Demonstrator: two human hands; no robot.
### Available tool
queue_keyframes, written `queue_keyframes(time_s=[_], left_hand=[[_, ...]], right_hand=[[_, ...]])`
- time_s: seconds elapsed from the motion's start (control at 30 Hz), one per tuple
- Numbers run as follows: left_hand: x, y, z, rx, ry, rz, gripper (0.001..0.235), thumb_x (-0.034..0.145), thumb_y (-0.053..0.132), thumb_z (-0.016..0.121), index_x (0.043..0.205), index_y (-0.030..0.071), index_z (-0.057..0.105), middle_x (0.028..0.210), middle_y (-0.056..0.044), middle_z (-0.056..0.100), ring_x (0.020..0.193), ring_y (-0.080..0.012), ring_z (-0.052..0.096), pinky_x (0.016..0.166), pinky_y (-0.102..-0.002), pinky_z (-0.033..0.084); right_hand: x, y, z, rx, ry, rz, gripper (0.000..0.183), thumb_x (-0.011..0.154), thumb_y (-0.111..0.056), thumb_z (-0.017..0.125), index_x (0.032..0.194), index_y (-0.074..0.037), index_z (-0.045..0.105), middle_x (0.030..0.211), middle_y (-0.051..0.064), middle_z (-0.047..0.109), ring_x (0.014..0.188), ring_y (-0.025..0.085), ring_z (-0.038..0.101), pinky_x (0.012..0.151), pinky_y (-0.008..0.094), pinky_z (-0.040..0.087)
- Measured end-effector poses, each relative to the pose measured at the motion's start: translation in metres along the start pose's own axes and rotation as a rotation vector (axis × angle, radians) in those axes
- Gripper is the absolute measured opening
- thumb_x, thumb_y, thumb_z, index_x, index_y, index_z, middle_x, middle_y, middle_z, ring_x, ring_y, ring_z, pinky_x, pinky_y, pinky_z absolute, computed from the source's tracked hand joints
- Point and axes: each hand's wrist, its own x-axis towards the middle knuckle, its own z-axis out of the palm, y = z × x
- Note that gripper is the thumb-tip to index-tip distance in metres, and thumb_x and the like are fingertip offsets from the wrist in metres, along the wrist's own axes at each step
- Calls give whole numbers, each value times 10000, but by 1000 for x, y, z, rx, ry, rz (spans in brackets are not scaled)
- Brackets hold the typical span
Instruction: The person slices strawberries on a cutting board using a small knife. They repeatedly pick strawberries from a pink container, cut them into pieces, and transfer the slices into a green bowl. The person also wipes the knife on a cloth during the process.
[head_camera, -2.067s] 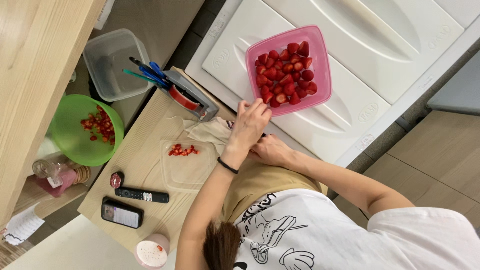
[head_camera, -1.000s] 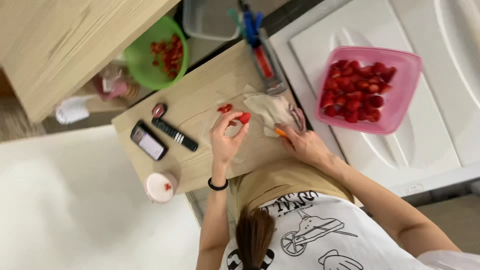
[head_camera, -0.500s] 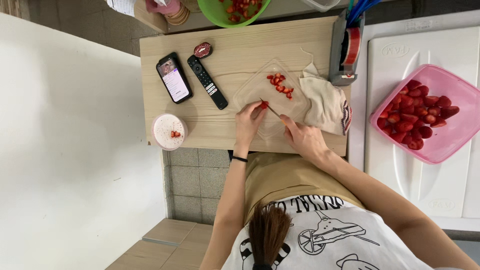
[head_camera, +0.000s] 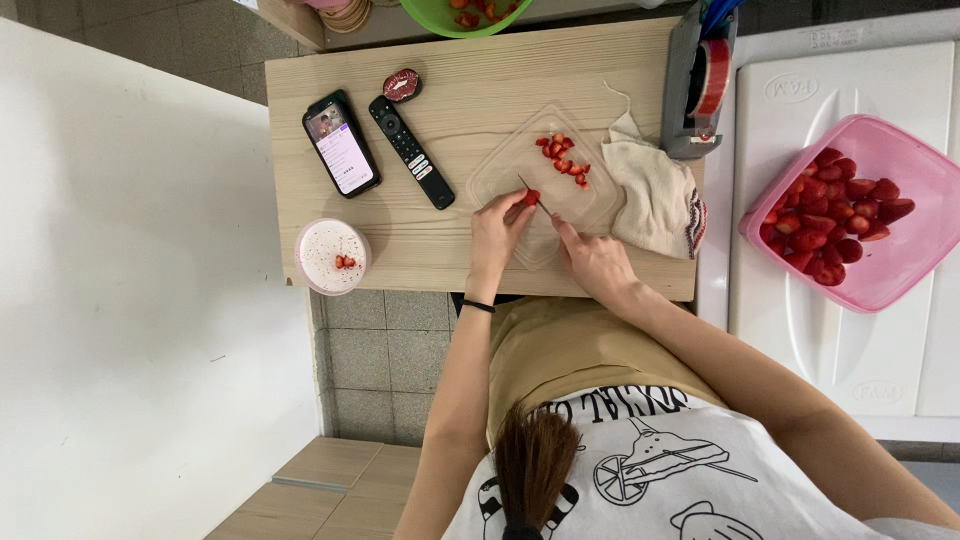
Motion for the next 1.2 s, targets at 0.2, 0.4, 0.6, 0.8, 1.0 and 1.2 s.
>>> queue_keyframes(time_s=[0.2, 0.4, 0.6, 0.8, 1.0, 1.2], left_hand=[[0, 7, -4, -19, 2, -14, 270, 980, 164, 816, 1210, 27, 789, 1156, -217, 788, 1064, -419, 760, 818, -433, 676], [-7, 4, 0, -18, 57, -11, 312, 969, 117, 835, 1268, 48, 779, 1188, -212, 791, 1080, -397, 765, 856, -423, 670], [-10, -8, 9, 25, 94, 23, 349, 967, 133, 831, 1306, 81, 766, 1250, -184, 781, 1128, -372, 755, 901, -445, 668], [-11, -15, 11, 29, 106, 36, 337, 977, 137, 813, 1309, 94, 767, 1246, -180, 781, 1138, -370, 751, 928, -459, 656], [-11, -18, 14, 83, 107, 56, 294, 999, 114, 782, 1291, 78, 774, 1236, -180, 786, 1110, -369, 763, 909, -450, 655], [-13, -13, 14, 79, 158, 84, 282, 972, 103, 807, 1253, 85, 786, 1196, -154, 803, 1062, -342, 783, 851, -407, 670]], right_hand=[[-12, 1, -11, 108, -32, 40, 422, 997, -183, 562, 1411, -226, 630, 677, 94, 747, 600, 370, 763, 579, 530, 628], [-6, -14, -28, 97, 60, 7, 375, 1027, -180, 539, 1389, -225, 625, 655, 57, 731, 566, 297, 748, 553, 453, 625], [-7, -12, -21, 63, 73, -13, 345, 1035, -190, 555, 1368, -208, 643, 644, 49, 728, 543, 279, 739, 524, 438, 613], [-3, -15, -20, 0, 80, -47, 375, 1005, -192, 581, 1372, -230, 648, 619, 20, 714, 530, 253, 737, 512, 414, 615], [8, -18, -4, -92, 69, -53, 399, 993, -196, 604, 1387, -240, 648, 655, 29, 739, 539, 241, 750, 511, 406, 621], [5, -14, 9, -168, 16, -47, 446, 954, -235, 630, 1399, -227, 659, 676, 55, 747, 559, 283, 760, 493, 436, 620]])
